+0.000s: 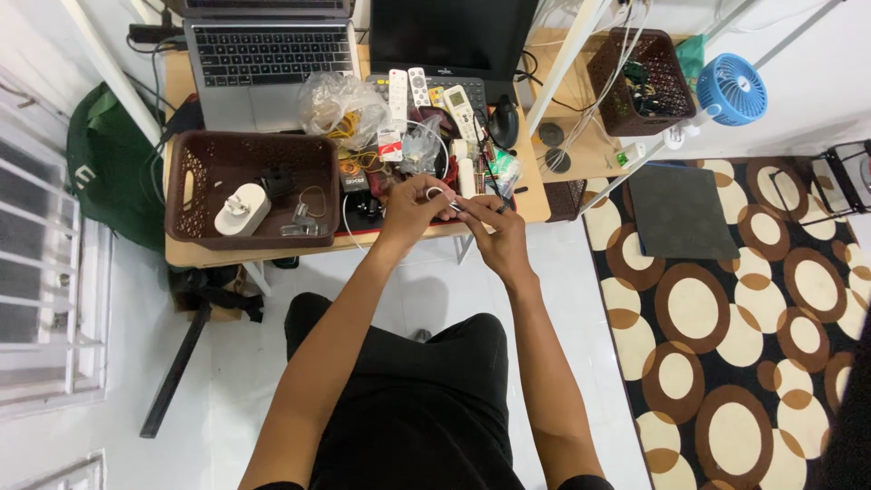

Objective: Sorting and organizing small electronic components and cables from a basket into a tray.

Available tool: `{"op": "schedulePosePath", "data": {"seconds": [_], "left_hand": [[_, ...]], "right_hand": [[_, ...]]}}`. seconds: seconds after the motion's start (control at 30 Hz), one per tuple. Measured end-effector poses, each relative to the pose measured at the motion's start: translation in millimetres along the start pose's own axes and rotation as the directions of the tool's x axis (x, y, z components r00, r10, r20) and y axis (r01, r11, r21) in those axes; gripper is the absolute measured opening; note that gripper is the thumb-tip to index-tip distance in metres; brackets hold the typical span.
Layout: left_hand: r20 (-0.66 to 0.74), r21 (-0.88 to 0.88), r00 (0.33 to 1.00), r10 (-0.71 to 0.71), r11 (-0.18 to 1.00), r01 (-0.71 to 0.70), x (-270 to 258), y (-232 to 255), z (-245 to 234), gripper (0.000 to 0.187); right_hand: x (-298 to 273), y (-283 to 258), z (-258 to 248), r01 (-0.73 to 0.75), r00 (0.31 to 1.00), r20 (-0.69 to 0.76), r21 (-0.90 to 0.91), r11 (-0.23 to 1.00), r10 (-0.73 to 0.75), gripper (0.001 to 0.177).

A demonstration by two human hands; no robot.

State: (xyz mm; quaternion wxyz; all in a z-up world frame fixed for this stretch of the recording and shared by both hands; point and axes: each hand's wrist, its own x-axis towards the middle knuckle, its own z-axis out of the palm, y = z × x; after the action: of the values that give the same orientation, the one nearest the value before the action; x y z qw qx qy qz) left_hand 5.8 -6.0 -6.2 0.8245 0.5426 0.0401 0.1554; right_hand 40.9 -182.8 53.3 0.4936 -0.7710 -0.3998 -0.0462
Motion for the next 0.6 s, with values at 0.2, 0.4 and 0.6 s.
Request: {"op": "schedulePosePath", "data": {"seconds": [0.2, 0.4, 0.6], "left_hand": [[-0.005, 0.085, 0.999, -0.044, 0.995, 0.044, 22.6, -7.2, 36.0, 0.010], [0.038, 0.076, 0.997, -0.070, 0.995, 0.067, 66.4, -4.2, 80.2, 0.015], [0.141, -0.170, 0.970, -0.198, 0.960, 0.221, 110.5, -5.9, 154.3, 0.019]], "right_hand": [[11.0, 7.6, -20.6, 0.023, 0.997, -0.068, -0.105, 0.994, -0.030, 0.031], [29.9, 40.4, -64.6, -0.113, 0.984, -0.142, 0.000, 0.994, 0.112, 0.026], [43.0, 69.5, -140.3, -0.277, 0.920, -0.218, 0.224, 0.934, 0.326, 0.024]]}}
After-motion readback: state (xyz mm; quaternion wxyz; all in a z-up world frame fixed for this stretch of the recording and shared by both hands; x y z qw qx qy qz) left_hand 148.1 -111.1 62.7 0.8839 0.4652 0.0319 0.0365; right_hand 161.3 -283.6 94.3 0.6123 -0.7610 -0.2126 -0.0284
